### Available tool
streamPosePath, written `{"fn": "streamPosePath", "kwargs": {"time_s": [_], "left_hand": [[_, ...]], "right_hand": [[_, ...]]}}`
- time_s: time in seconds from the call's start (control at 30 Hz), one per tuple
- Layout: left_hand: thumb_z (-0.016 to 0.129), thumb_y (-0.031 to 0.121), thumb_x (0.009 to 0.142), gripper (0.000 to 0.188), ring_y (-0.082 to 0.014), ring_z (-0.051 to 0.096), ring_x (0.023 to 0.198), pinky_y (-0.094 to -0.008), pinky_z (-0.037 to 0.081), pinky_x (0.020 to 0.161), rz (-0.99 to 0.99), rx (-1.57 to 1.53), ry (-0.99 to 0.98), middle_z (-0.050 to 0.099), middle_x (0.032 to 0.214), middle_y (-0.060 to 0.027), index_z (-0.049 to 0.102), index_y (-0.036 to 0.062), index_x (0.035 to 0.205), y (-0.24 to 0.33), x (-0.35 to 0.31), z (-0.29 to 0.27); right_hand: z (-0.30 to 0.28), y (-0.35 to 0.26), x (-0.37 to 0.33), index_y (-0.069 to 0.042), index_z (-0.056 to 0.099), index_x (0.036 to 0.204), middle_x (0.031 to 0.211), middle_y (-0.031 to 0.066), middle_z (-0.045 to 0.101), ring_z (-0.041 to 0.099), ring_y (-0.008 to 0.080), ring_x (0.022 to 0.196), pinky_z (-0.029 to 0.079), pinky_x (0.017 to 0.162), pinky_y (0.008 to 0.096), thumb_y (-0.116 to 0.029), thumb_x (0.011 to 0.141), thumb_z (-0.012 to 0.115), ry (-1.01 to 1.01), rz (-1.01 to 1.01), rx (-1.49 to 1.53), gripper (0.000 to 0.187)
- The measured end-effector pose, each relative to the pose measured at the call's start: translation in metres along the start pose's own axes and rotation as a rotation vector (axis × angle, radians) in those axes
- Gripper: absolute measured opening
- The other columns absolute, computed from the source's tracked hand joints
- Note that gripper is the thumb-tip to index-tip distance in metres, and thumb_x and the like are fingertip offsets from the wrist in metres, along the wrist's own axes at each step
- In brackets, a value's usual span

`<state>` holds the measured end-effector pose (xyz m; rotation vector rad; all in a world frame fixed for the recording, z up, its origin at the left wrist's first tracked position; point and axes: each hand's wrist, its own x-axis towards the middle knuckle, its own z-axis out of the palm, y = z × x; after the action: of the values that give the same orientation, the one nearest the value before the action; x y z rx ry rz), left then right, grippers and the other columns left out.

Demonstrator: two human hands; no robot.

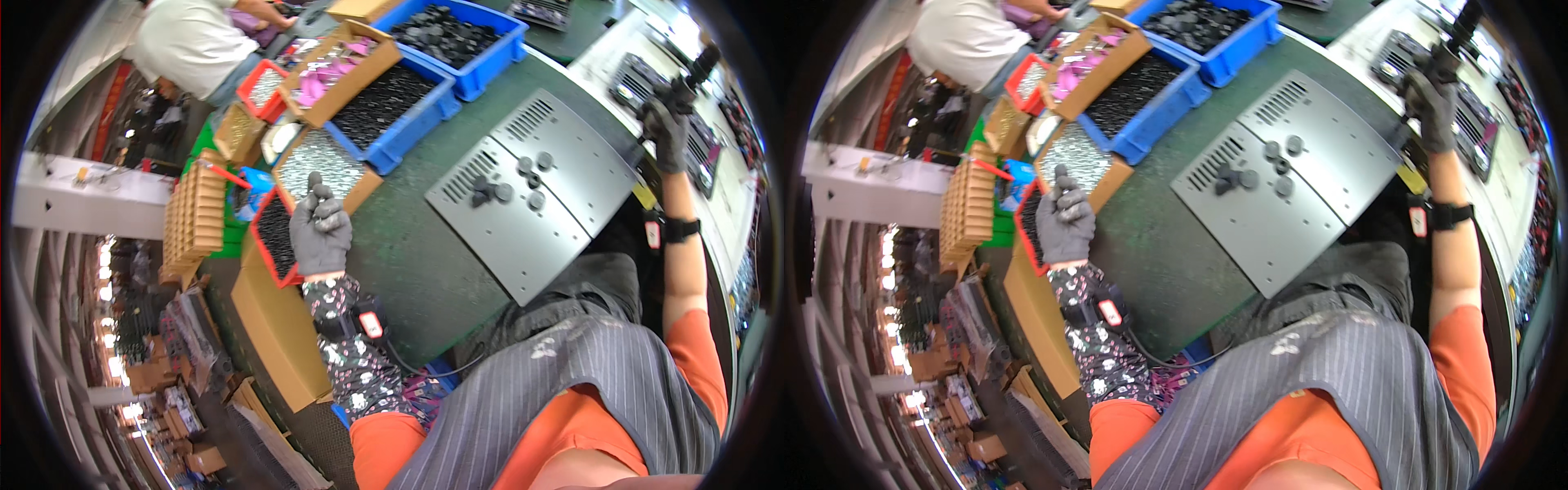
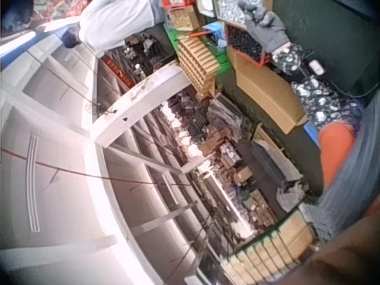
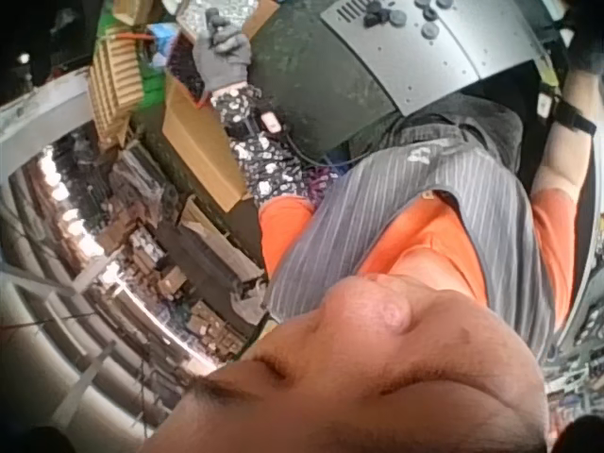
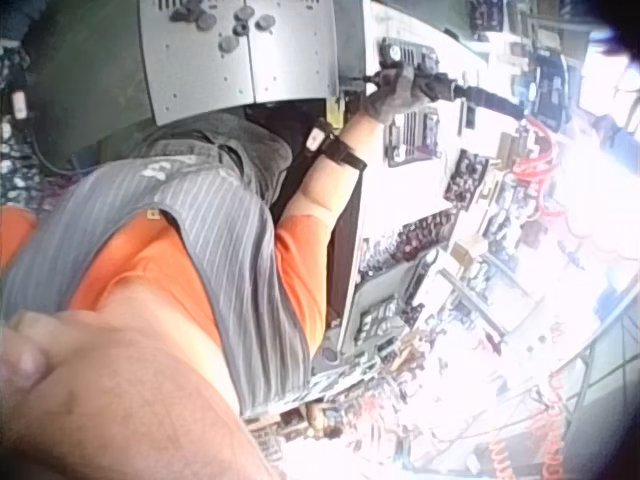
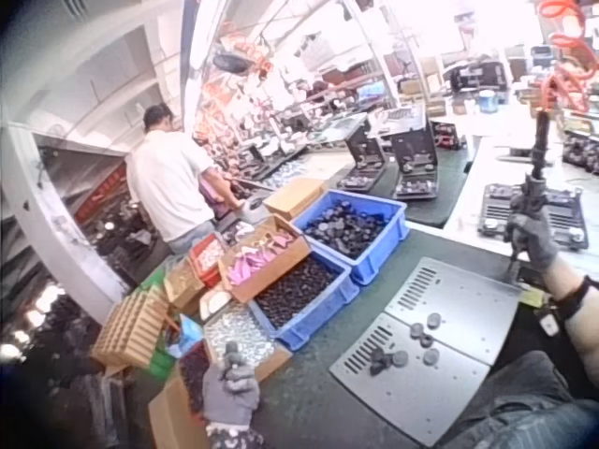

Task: Assembling metal electronics casings using a power screwdriver and various components like fans and modules.

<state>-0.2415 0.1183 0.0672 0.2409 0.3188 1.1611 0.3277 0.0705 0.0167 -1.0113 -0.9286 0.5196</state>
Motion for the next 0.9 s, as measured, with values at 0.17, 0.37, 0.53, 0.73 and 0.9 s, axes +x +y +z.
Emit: {"fn": "streamPosePath", "kwargs": {"time_s": [0.17,0.37,0.53,0.73,0.9], "left_hand": [[0.051,0.012,0.090,0.029,-0.0062,0.040,0.058,-0.0163,0.036,0.044,-0.064,0.113,-0.012,0.056,0.083,-0.0031,0.052,0.0020,0.117,-0.071,-0.028,0.011],[0.055,0.014,0.090,0.029,-0.0066,0.036,0.060,-0.0150,0.030,0.043,-0.033,0.472,0.271,0.048,0.077,-0.0001,0.052,0.0010,0.115,-0.134,-0.049,0.032],[0.052,0.012,0.091,0.028,-0.0069,0.038,0.060,-0.0150,0.032,0.042,-0.200,0.436,0.182,0.052,0.082,-0.0044,0.050,-0.0012,0.116,-0.179,-0.053,0.039],[0.046,0.013,0.093,0.020,-0.0073,0.040,0.056,-0.0160,0.035,0.040,-0.465,0.110,0.126,0.058,0.088,-0.0095,0.050,-0.0017,0.106,-0.204,-0.054,0.043],[0.047,0.014,0.093,0.016,-0.0067,0.038,0.054,-0.0161,0.035,0.043,-0.437,0.062,0.081,0.058,0.087,-0.0083,0.053,-0.0006,0.091,-0.207,-0.058,0.046]], "right_hand": [[0.006,-0.009,0.001,0.001,0.049,0.111,0.071,0.0082,0.057,0.052,0.0137,0.055,0.044,0.052,0.0262,-0.014,0.082,0.059,-0.084,-0.021,-0.108,0.034],[0.068,-0.068,-0.028,0.002,0.049,0.109,0.078,0.0109,0.057,0.057,0.0192,0.063,0.048,0.057,0.0311,-0.012,0.080,0.056,-0.166,-0.115,0.180,0.032],[0.124,-0.123,-0.084,-0.004,0.045,0.106,0.077,0.0111,0.055,0.055,0.0211,0.060,0.047,0.053,0.0344,-0.014,0.075,0.055,-0.461,0.095,0.629,0.034],[0.167,-0.138,-0.117,-0.006,0.041,0.107,0.075,0.0100,0.059,0.060,0.0193,0.067,0.049,0.058,0.0313,-0.003,0.074,0.061,-0.738,0.158,0.808,0.039],[0.174,-0.133,-0.125,-0.009,0.038,0.104,0.074,0.0064,0.053,0.048,0.0133,0.060,0.041,0.055,0.0274,-0.007,0.076,0.064,-0.703,0.227,0.815,0.038]]}}
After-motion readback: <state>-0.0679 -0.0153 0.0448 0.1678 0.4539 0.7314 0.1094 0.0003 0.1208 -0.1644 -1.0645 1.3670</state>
